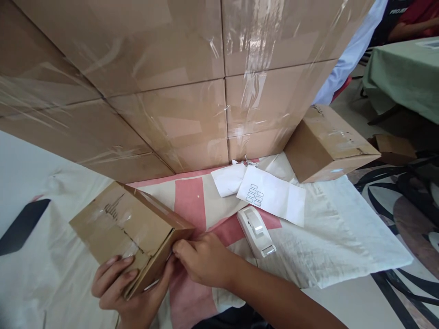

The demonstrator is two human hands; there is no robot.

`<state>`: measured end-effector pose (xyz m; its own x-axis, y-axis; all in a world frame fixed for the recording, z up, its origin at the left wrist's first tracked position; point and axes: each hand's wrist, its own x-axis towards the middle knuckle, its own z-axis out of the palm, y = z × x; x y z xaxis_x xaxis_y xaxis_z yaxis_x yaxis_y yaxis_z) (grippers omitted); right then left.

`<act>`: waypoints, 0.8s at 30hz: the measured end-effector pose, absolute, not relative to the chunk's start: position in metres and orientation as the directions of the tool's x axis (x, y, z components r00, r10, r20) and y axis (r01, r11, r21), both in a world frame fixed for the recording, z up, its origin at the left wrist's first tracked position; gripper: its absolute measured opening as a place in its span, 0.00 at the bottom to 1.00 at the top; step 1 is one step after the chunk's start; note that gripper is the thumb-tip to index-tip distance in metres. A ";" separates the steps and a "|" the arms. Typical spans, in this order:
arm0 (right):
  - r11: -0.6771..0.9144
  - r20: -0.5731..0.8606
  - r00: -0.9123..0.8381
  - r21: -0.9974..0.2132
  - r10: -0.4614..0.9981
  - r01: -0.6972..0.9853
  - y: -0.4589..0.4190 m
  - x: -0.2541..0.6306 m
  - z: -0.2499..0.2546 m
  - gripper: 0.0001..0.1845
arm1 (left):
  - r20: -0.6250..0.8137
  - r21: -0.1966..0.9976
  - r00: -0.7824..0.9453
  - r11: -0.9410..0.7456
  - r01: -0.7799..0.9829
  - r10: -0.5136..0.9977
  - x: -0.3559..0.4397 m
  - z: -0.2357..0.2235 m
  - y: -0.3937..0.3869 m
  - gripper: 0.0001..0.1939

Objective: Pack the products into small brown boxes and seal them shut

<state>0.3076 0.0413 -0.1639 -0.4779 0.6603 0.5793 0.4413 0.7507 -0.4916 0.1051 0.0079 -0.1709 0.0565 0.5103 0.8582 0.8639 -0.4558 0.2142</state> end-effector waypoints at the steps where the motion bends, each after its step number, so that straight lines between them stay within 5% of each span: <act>1: 0.750 0.579 -0.478 -0.492 0.661 0.441 0.041 0.308 -0.164 0.08 | 0.864 0.195 0.075 -0.468 0.862 0.498 0.100 -0.174 0.008 0.36; 6: 0.773 0.577 -0.514 -0.478 0.635 0.417 0.041 0.309 -0.163 0.08 | 0.867 0.126 0.147 -0.495 0.860 0.476 0.091 -0.176 0.008 0.37; 16: 0.762 0.616 -0.452 -0.474 0.645 0.441 0.045 0.306 -0.161 0.07 | 0.908 0.204 -0.002 -0.439 0.875 0.418 0.115 -0.174 0.017 0.38; 24: 0.768 0.584 -0.499 -0.468 0.640 0.436 0.043 0.310 -0.160 0.07 | 0.851 0.191 0.091 -0.467 0.863 0.517 0.113 -0.163 0.011 0.36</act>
